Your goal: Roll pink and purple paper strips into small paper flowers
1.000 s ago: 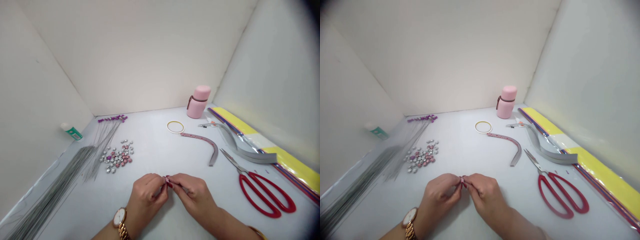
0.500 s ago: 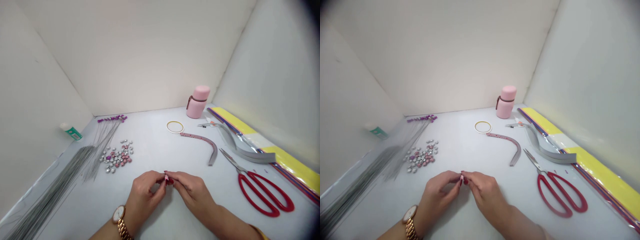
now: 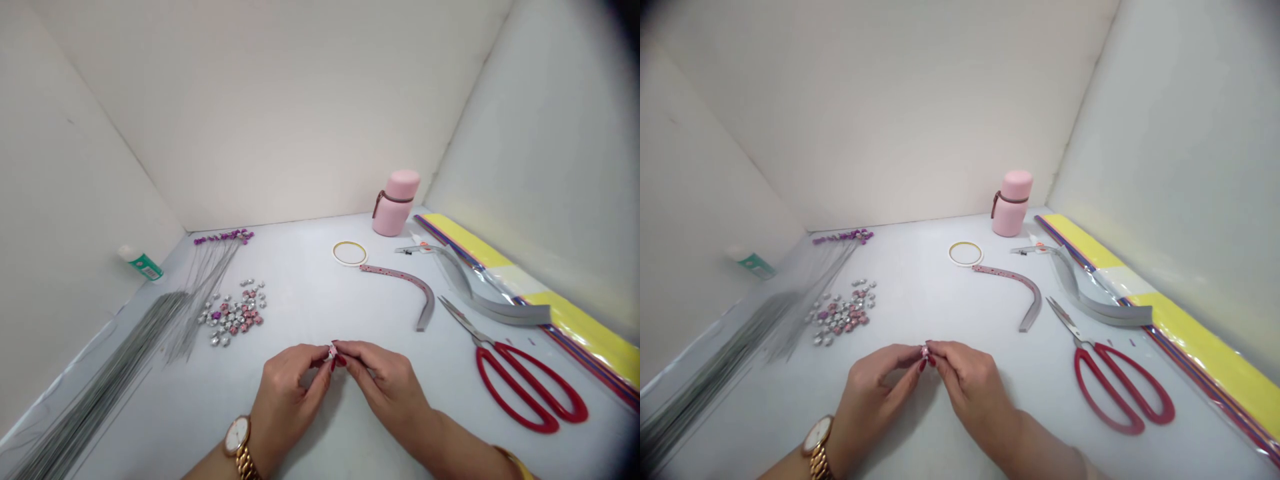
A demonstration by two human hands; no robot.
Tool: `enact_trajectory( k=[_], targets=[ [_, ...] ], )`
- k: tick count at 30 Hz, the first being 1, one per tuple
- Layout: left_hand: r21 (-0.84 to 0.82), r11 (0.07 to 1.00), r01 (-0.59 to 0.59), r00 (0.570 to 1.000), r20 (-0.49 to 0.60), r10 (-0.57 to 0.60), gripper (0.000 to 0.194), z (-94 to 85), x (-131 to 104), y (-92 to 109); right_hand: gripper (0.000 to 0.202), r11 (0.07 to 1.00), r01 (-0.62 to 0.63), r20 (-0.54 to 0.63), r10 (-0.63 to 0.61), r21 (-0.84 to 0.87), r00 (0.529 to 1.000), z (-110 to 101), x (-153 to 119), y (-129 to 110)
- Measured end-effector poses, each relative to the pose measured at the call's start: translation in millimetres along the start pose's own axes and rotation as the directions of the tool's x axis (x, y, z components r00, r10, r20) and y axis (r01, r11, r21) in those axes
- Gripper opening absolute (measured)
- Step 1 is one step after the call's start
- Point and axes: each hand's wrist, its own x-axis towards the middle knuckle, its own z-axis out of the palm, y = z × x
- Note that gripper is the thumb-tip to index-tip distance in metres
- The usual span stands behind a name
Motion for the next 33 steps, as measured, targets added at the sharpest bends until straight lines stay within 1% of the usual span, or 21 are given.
enact_trajectory(
  k=[5,9,11,15,19,20,22,25,26,28,31,33],
  targets=[
    [0.026,1.000,-0.008,1.000,-0.013,0.009,0.012,-0.3,-1.9,1.2,0.024,1.000,0.017,0.023,-0.017,-0.013,1.000,-0.2,-0.4,-1.4],
    [0.052,0.999,-0.011,1.000,-0.015,0.012,0.008,-0.5,-1.6,1.7,0.024,0.993,0.109,0.045,-0.107,-0.045,0.993,0.5,-0.9,-1.4],
    [0.066,0.998,-0.008,1.000,0.002,0.007,0.007,-0.7,-0.6,2.2,0.024,0.987,0.146,0.063,-0.142,-0.062,0.988,0.7,-1.1,-1.5],
    [0.084,0.997,0.000,0.998,0.058,-0.005,0.009,-0.8,0.7,2.9,0.022,0.983,0.158,0.114,-0.148,-0.092,0.982,0.6,-1.8,-1.2],
    [0.083,0.996,0.014,0.997,0.081,-0.020,0.011,-1.1,0.5,3.6,0.022,0.971,0.211,0.102,-0.199,-0.117,0.975,1.3,-1.6,-0.1],
    [0.071,0.997,0.034,0.996,0.081,-0.039,0.010,-1.3,0.5,3.7,0.022,0.973,0.203,0.091,-0.194,-0.109,0.977,1.5,-1.0,0.0],
    [0.010,0.995,0.096,0.992,0.086,-0.097,0.009,-1.6,1.0,3.8,0.022,0.987,0.142,0.070,-0.138,-0.069,0.988,1.4,0.7,0.1],
    [-0.157,0.968,0.194,0.977,0.122,-0.176,0.014,-1.2,2.6,2.2,0.020,1.000,0.029,0.035,-0.029,-0.010,0.999,0.8,3.2,0.5],
    [-0.214,0.950,0.226,0.971,0.132,-0.201,0.016,-0.7,3.3,1.2,0.019,1.000,0.012,0.027,-0.012,0.003,1.000,0.7,3.7,0.8],
    [-0.305,0.910,0.280,0.958,0.144,-0.247,0.018,0.6,4.5,-1.3,0.020,0.999,0.017,0.020,-0.018,0.027,1.000,0.8,3.8,1.7],
    [-0.358,0.878,0.318,0.948,0.143,-0.285,0.015,2.2,5.4,-4.6,0.022,0.998,0.022,0.028,-0.024,0.066,0.999,1.5,3.6,2.7],
    [-0.349,0.882,0.316,0.949,0.124,-0.291,0.013,2.5,5.0,-5.5,0.020,0.994,-0.044,0.034,0.041,0.101,0.999,1.4,4.4,2.0]
  ],
)
